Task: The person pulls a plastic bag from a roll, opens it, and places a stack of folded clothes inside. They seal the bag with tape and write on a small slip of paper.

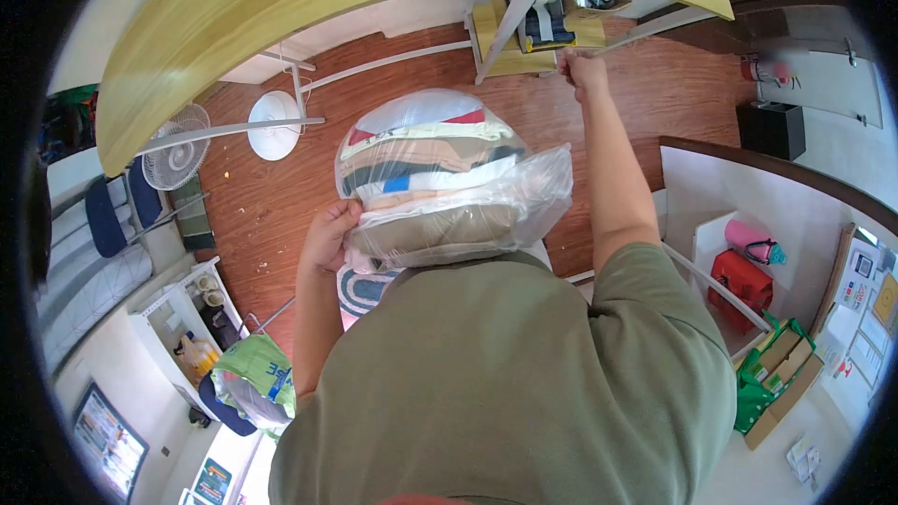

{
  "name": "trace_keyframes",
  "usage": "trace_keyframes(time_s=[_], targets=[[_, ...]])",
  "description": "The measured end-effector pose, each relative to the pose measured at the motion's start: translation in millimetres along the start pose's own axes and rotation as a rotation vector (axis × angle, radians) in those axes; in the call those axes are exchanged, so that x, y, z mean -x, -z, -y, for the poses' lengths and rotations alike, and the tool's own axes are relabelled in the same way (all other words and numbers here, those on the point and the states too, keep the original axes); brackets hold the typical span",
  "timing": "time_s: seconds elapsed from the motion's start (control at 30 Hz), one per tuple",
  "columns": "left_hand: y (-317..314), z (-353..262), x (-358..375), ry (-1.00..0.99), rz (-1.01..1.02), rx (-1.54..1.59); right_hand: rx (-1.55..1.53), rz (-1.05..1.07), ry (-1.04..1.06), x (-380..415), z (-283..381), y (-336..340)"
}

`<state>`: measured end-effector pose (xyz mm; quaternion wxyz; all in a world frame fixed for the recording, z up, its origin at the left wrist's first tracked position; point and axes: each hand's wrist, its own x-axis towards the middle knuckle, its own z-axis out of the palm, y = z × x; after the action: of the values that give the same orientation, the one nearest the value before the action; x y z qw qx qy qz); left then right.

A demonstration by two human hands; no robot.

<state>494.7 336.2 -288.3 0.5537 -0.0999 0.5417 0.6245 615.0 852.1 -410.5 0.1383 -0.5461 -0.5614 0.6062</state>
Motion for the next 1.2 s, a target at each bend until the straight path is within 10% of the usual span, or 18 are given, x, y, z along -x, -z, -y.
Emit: trace_keyframes(time_s=[0.07,0.2,0.33,0.53,0.7,0.9,1.03,1.17,1.2], targets=[[3,2,-1,-0.002,0.012,-0.010,0.126,-0.088,0.006,-9,-20,-4],[-1,-2,-3,-0.018,0.038,-0.011,1.535,-0.159,0.402,-15,-1,12],[1,5,-4,-0.056,0.018,-0.011,2.024,0.375,0.639,94,120,-36],[-2,5,-9,-0.045,0.129,0.161,1.272,1.524,0.823,250,194,-153],[10,13,-17,-0.090,0.178,0.185,1.067,1.917,0.747,277,145,-220],[3,11,-13,-0.051,0.158,0.171,1.652,1.507,1.001,287,110,-235],[9,19,-20,-0.063,0.190,0.179,1.518,1.241,1.054,245,103,-235],[6,16,-18,-0.094,0.155,0.138,1.185,0.457,1.438,232,96,-214],[6,15,-20,-0.088,0.164,0.138,1.101,0.676,1.149,243,90,-211]])
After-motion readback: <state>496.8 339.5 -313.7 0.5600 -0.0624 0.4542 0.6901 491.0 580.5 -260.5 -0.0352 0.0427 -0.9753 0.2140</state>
